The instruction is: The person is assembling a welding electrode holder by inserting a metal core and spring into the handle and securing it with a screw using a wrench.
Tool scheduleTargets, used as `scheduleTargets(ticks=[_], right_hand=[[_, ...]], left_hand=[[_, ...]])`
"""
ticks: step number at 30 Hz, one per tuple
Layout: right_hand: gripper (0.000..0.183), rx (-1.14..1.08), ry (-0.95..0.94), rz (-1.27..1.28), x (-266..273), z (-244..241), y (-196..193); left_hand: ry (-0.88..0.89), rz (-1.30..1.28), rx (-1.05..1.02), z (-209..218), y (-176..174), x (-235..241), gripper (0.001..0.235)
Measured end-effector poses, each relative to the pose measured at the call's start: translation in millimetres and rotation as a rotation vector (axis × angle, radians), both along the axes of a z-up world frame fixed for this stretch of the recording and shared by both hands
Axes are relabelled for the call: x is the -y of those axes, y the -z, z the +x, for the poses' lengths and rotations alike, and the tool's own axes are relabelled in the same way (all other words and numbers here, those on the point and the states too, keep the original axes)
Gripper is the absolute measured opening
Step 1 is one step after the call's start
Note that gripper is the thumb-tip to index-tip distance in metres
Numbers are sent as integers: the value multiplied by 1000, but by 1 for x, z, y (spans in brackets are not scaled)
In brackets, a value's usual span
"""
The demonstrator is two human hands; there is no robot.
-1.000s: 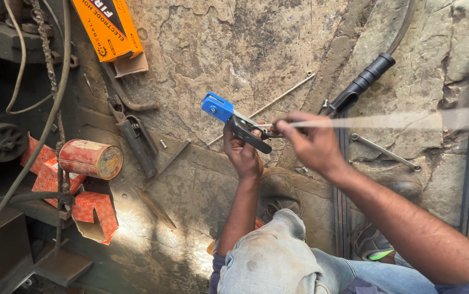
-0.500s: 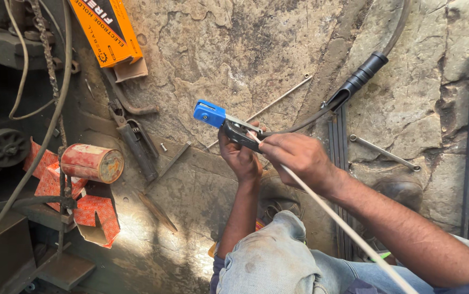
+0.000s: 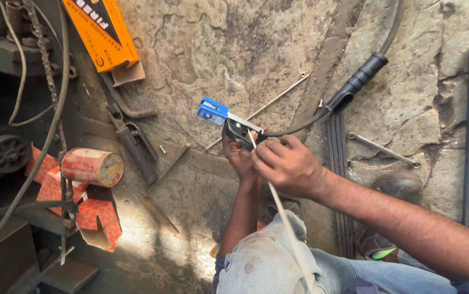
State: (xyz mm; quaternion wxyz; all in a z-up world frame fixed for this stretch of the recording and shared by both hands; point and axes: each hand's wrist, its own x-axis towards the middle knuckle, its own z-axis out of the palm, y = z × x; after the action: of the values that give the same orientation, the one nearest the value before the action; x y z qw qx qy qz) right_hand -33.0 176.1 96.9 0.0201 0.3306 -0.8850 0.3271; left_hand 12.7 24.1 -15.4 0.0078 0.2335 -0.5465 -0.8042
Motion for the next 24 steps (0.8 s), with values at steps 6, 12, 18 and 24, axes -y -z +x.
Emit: scheduleTargets(ticks=[6, 12, 18, 24], right_hand=[[14, 529, 457, -252, -46, -3, 20], [23, 1544, -223, 377, -106, 20, 82], [12, 1748, -456, 988, -97, 88, 107], [12, 1109, -490, 893, -96, 50, 106]], left_hand=[[-72, 130, 116, 4, 5, 8, 52], [-57, 205, 83, -1, 10, 17, 49], [-52, 178, 74, -4, 13, 26, 48], [-50, 126, 2, -7, 9, 29, 43]])
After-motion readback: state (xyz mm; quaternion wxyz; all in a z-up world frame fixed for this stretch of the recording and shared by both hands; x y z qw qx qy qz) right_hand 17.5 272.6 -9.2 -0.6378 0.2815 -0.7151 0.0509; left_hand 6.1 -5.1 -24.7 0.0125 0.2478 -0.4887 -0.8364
